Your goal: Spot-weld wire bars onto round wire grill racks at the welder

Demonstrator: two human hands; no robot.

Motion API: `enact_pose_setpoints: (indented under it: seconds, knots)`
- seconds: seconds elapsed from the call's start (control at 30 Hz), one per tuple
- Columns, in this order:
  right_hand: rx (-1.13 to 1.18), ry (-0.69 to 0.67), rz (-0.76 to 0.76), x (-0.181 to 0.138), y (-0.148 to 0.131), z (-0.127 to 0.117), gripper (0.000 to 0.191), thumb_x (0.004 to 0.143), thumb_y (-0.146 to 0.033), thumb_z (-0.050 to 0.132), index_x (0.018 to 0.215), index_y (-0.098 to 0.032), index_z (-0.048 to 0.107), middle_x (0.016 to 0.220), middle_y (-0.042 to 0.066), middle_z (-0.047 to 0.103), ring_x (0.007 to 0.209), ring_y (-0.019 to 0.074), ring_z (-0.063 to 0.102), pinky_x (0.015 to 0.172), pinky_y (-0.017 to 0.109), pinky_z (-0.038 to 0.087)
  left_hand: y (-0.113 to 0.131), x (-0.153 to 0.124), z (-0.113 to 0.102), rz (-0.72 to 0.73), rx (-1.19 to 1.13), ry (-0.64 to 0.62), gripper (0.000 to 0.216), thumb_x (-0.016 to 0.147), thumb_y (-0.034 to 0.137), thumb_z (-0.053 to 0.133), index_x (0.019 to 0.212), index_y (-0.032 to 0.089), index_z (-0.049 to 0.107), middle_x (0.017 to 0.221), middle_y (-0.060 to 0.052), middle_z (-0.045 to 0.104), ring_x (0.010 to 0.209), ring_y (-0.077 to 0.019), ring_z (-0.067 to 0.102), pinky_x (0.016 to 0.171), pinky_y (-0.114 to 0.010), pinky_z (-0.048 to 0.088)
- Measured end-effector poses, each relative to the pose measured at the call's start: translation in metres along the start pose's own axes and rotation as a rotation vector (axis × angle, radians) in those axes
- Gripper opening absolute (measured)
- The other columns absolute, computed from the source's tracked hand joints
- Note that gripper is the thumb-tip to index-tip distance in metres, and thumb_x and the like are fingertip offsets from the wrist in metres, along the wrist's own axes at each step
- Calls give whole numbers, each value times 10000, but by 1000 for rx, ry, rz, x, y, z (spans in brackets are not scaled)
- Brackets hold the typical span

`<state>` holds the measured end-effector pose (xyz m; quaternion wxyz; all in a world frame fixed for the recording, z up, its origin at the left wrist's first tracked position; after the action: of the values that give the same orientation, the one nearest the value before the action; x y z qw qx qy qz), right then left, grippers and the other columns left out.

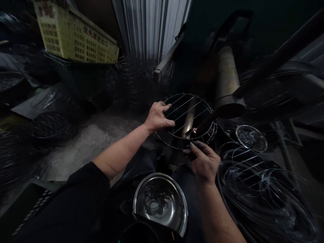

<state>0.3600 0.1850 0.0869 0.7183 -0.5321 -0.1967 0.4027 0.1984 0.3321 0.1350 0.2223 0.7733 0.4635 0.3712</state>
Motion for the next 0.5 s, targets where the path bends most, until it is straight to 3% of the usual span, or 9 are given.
enact_pose_setpoints:
  seconds: [0.5]
  knots:
    - [19,40,-51,-11,-1,-1,333,524,-279,889,757,-131,703,618,19,681,466,159,640,448,245,526,-3,2,4,5,-40,0,662,434,264,890,1078,196,752,1028,-49,617,1030,-258,555,955,-397,471]
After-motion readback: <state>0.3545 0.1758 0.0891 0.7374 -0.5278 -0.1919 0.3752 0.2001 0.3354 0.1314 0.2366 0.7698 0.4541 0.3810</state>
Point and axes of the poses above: each hand's wrist, its own x-axis towards the middle knuckle, its own z-axis out of the palm, y = z × x, the point moved 3 cm from there along x, towards the middle knuckle
